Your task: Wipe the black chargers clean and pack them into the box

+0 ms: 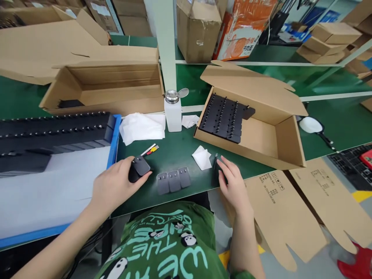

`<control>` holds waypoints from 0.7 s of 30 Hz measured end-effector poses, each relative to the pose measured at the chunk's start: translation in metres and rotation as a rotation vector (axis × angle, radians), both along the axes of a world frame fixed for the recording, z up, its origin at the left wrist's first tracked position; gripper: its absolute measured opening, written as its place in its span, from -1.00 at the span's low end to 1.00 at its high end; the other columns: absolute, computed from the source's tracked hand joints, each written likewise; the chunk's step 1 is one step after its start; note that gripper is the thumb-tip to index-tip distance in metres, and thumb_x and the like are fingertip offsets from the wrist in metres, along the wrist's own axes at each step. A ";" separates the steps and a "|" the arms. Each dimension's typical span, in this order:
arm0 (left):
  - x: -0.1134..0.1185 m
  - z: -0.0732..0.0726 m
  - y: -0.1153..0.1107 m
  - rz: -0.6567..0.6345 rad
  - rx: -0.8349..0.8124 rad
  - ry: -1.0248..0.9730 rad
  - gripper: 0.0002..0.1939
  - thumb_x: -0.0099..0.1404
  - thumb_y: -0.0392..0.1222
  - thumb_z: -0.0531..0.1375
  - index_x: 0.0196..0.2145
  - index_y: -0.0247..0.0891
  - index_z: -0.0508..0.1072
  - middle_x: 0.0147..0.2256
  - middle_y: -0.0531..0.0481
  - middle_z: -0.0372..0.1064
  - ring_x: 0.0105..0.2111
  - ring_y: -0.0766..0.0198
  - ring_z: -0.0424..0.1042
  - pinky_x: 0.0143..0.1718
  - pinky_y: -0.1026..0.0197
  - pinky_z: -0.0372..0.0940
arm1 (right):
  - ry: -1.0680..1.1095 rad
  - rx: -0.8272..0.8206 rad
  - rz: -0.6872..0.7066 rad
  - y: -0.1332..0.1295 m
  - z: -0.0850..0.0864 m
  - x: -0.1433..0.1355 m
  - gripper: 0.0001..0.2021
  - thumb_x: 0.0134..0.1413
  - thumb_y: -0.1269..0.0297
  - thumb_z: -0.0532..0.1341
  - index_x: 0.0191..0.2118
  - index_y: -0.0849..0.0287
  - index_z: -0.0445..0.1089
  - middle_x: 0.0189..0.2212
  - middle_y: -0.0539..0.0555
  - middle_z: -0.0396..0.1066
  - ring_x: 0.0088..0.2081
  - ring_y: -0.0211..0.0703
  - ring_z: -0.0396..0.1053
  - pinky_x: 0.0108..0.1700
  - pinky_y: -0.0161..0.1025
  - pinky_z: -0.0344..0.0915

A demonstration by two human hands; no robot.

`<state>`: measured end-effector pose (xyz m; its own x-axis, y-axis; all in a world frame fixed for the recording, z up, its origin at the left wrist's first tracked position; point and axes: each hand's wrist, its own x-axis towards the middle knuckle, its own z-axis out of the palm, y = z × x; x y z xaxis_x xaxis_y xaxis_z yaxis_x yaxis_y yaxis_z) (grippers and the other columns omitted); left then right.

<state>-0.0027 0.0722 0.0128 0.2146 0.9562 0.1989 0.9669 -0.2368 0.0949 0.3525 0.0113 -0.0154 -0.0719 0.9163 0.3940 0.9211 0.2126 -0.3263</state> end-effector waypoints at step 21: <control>0.146 0.096 0.044 -0.146 -0.284 -1.145 -0.63 0.22 -0.02 0.29 -0.05 -0.19 0.43 -0.08 -0.09 0.49 -0.08 0.07 0.47 0.01 0.10 0.30 | -0.040 0.205 -0.030 0.048 0.107 -0.110 0.01 0.10 0.40 0.20 0.46 0.32 -0.53 0.26 0.46 0.11 0.27 0.40 0.10 0.21 0.31 0.23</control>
